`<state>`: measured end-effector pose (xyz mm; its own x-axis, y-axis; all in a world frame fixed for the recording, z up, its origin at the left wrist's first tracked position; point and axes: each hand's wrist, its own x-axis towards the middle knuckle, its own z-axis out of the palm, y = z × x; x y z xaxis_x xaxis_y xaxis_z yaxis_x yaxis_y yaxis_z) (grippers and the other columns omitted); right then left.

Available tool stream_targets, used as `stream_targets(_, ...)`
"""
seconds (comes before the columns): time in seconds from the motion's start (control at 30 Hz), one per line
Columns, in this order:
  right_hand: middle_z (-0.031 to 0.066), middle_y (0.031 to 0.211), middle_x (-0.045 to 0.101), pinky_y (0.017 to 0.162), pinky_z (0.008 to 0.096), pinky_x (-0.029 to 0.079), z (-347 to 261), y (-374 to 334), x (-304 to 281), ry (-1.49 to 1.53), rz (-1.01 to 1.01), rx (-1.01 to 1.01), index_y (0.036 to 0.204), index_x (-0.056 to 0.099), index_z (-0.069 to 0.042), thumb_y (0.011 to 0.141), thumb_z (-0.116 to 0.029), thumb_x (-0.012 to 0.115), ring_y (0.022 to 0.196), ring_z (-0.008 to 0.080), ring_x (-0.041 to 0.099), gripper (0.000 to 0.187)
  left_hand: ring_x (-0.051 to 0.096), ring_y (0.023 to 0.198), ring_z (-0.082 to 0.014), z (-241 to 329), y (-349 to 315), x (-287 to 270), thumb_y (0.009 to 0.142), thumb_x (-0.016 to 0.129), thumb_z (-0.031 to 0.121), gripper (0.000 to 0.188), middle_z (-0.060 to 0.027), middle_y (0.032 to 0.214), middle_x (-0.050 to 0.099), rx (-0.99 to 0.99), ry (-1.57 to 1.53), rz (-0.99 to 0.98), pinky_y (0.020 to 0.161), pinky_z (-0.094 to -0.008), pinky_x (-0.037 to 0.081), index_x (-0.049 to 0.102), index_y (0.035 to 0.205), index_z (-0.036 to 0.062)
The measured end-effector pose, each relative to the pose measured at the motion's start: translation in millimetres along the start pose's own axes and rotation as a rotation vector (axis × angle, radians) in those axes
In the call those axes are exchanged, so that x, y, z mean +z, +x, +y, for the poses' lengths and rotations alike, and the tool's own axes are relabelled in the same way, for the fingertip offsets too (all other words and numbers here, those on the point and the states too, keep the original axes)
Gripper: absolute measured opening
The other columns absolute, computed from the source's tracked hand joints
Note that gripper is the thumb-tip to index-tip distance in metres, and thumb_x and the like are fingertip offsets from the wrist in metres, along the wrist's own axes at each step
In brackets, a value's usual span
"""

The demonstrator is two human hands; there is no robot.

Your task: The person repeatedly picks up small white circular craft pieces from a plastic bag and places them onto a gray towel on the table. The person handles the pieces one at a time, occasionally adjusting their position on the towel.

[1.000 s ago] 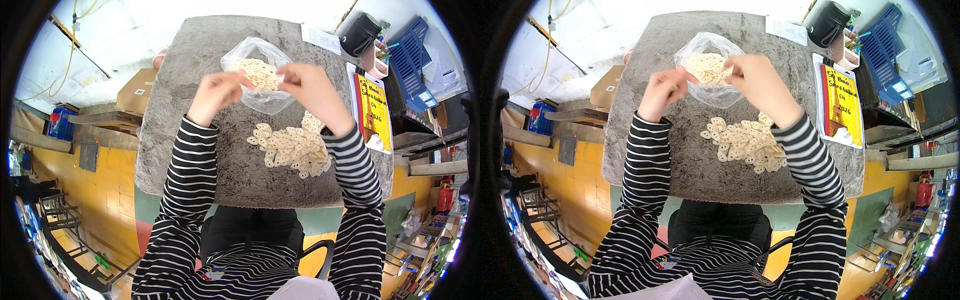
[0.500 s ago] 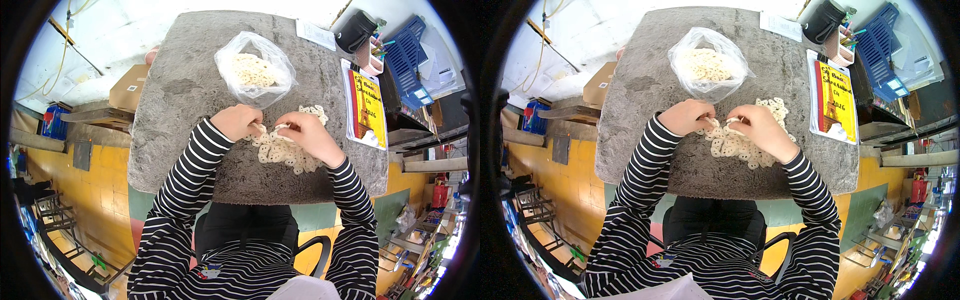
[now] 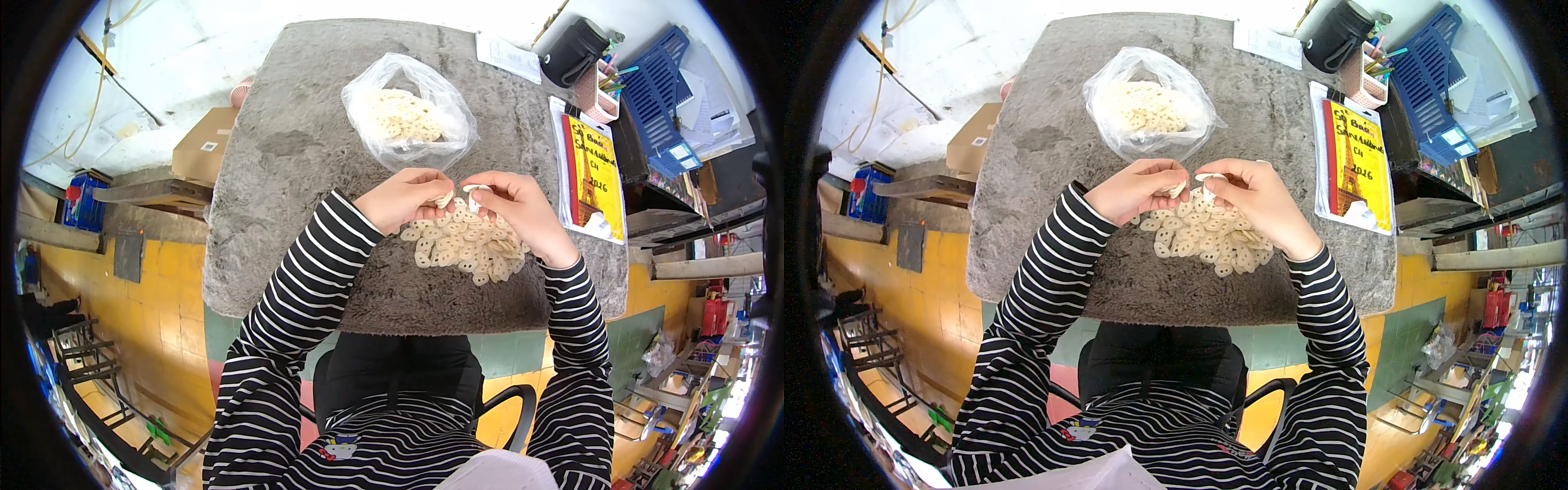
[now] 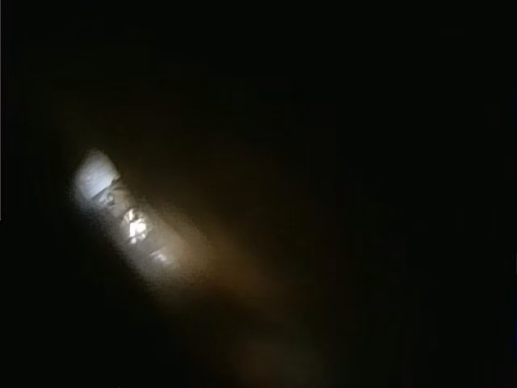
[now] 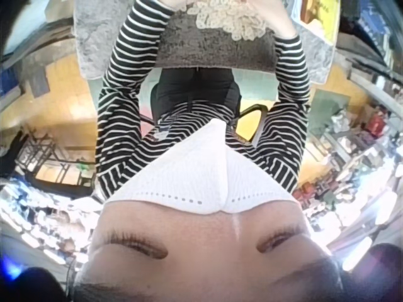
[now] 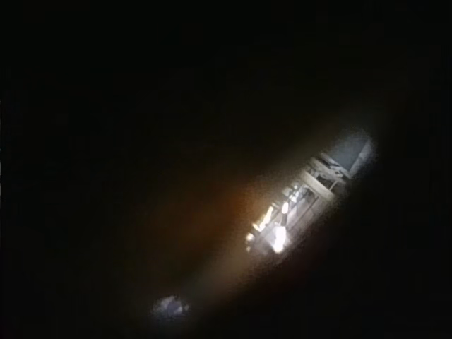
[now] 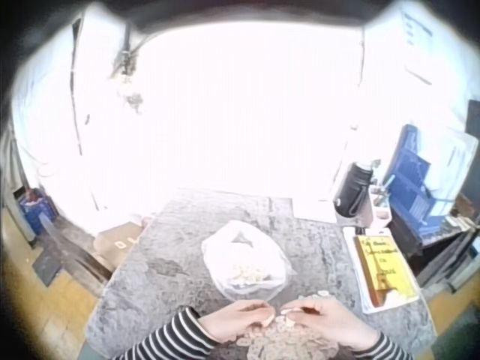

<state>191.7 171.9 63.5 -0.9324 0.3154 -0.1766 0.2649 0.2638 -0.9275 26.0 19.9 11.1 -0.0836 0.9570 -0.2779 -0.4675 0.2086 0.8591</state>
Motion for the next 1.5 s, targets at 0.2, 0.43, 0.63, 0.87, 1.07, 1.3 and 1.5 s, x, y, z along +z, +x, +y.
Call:
stream_targets(0.2,0.0025,0.094,0.07,0.073,0.0238,0.049,-10,-5,-2,-0.021,-0.061,-0.034,0.117,0.068,0.002,0.097,-0.008,0.063,0.078,0.0068,0.059,0.023,0.065,0.106,-0.0166,-5,1,8,0.108,0.043,0.027,0.038,-0.0096,0.117,0.061,-0.054,-0.185,-0.015,0.095,-0.0267,0.055,0.056,0.127,-0.0034)
stream_targets(0.43,0.0051,0.096,0.072,0.076,0.0234,0.05,-5,-6,2,-0.15,-0.051,-0.098,0.117,0.069,0.003,0.096,-0.005,0.061,0.081,0.0085,0.062,0.024,0.065,0.108,-0.0189,-8,3,15,0.109,0.041,0.034,0.045,-0.0134,0.121,0.061,-0.123,-0.262,-0.099,0.094,-0.025,0.057,0.056,0.125,-0.0052)
stream_targets(0.63,0.0148,0.118,0.067,0.096,0.0278,0.054,-7,-3,-4,0.649,0.016,0.16,0.128,0.057,0.011,0.1,-0.013,0.058,0.104,0.0159,0.067,0.036,0.064,0.113,-0.0226,6,-2,13,0.104,0.052,0.021,0.037,-0.015,0.126,0.06,-0.06,-0.317,-0.055,0.101,-0.0292,0.054,0.055,0.128,-0.0075)
stream_targets(0.87,0.027,0.142,0.044,0.117,0.0362,0.038,-34,24,-7,1.169,-0.026,0.188,0.144,0.028,0.017,0.108,-0.022,0.043,0.137,0.031,0.044,0.056,0.059,0.121,-0.0289,9,-7,4,0.1,0.048,0.004,0.038,-0.0217,0.131,0.055,0.069,-0.396,-0.044,0.107,-0.0336,0.049,0.045,0.133,-0.0155)
stream_targets(1.07,0.0311,0.144,0.041,0.117,0.0385,0.036,-58,68,2,0.915,0.031,0.174,0.145,0.024,0.018,0.107,-0.026,0.047,0.139,0.0315,0.04,0.062,0.055,0.127,-0.0291,3,-3,-1,0.096,0.047,-0.003,0.046,-0.025,0.134,0.053,0.04,-0.391,-0.106,0.11,-0.032,0.046,0.039,0.139,-0.0157)
stream_targets(1.3,0.0061,0.109,0.065,0.074,0.0277,0.051,-32,30,8,-0.448,0.12,-0.396,0.118,0.069,-0.004,0.087,-0.004,0.069,0.081,0.0157,0.062,0.031,0.058,0.123,-0.024,-1,-2,-3,0.099,0.048,0.0,0.042,-0.0204,0.132,0.056,0.1,-0.352,-0.03,0.109,-0.0296,0.047,0.043,0.138,-0.0138)
stream_targets(1.5,0.0057,0.095,0.063,0.066,0.0267,0.05,-3,9,26,-0.49,0.201,-0.359,0.11,0.07,-0.001,0.082,0.001,0.073,0.071,0.0135,0.06,0.028,0.058,0.122,-0.0162,-11,5,1,0.101,0.054,0.008,0.043,-0.0123,0.133,0.058,0.121,-0.294,-0.072,0.109,-0.0285,0.046,0.045,0.14,-0.0085)
